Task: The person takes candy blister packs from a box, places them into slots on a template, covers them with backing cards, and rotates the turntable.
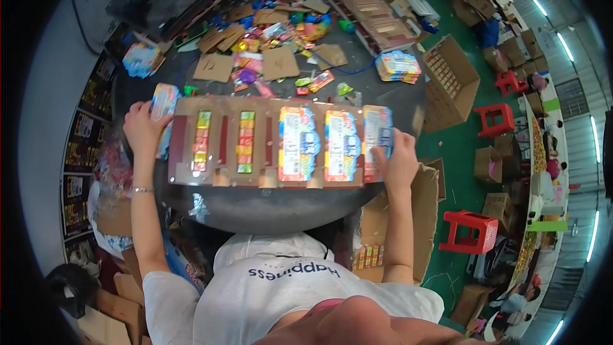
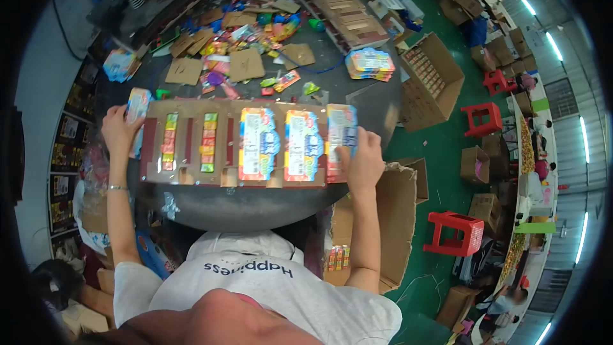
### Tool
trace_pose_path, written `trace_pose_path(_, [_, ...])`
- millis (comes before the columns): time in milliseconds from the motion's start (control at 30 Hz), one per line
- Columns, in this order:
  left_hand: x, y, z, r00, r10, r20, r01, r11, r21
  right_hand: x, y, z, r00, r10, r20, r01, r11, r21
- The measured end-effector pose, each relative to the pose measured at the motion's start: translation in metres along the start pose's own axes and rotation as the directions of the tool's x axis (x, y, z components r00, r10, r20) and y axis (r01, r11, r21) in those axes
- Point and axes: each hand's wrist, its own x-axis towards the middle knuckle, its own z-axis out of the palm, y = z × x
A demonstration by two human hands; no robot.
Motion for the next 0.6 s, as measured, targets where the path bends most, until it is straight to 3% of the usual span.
trace_pose_path(33, [0.000,0.008,-0.012,0.993,0.109,-0.049,-0.092,0.959,0.269,-0.002,-0.003,0.001,1.000,-0.001,-0.013,0.001,1.000,0.014])
trace_pose_path(100, [0.009,0.003,-0.019,0.989,-0.092,0.119,0.088,0.995,0.038,-0.003,0.012,0.008,0.999,0.041,-0.003,-0.041,0.992,0.121])
trace_pose_path(167, [0.025,-0.036,-0.019,0.944,-0.029,0.328,0.103,0.972,-0.210,0.002,0.007,-0.014,0.997,0.065,-0.039,-0.055,0.976,0.209])
trace_pose_path(200, [0.027,-0.069,0.000,0.938,0.124,0.325,0.112,0.776,-0.620,0.000,0.008,-0.022,0.963,0.268,0.005,-0.231,0.822,0.520])
trace_pose_path(233, [0.023,-0.055,-0.016,0.925,0.108,0.365,0.252,0.545,-0.799,0.000,-0.001,-0.032,0.953,0.302,0.002,-0.194,0.608,0.770])
trace_pose_path(300, [0.017,-0.031,-0.044,0.901,0.119,0.417,0.379,0.251,-0.891,0.004,-0.068,-0.053,0.967,0.237,0.090,-0.176,0.375,0.910])
trace_pose_path(367, [-0.002,0.001,-0.039,0.955,0.144,0.257,0.245,0.099,-0.964,0.001,-0.114,-0.025,0.930,-0.025,0.367,-0.324,0.419,0.848])
trace_pose_path(433, [-0.030,0.035,-0.035,0.898,0.209,0.387,0.314,0.309,-0.898,0.003,-0.166,0.002,0.758,-0.298,0.580,-0.407,0.479,0.778])
trace_pose_path(467, [-0.044,0.054,-0.026,0.893,0.161,0.420,0.367,0.281,-0.887,0.005,-0.185,0.023,0.779,-0.292,0.555,-0.338,0.551,0.763])
trace_pose_path(500, [-0.053,0.066,-0.017,0.917,0.112,0.382,0.318,0.369,-0.873,0.007,-0.195,0.039,0.797,-0.289,0.530,-0.268,0.617,0.740])
trace_pose_path(533, [-0.055,0.073,-0.017,0.939,0.142,0.314,0.158,0.632,-0.759,0.010,-0.198,0.043,0.793,-0.288,0.536,-0.272,0.620,0.736])
trace_pose_path(567, [-0.055,0.078,-0.020,0.948,0.192,0.254,-0.017,0.828,-0.561,0.013,-0.200,0.046,0.785,-0.272,0.556,-0.215,0.722,0.657])
trace_pose_path(600, [-0.056,0.083,-0.025,0.948,0.187,0.258,-0.010,0.827,-0.562,0.015,-0.202,0.047,0.778,-0.255,0.574,-0.152,0.810,0.567])
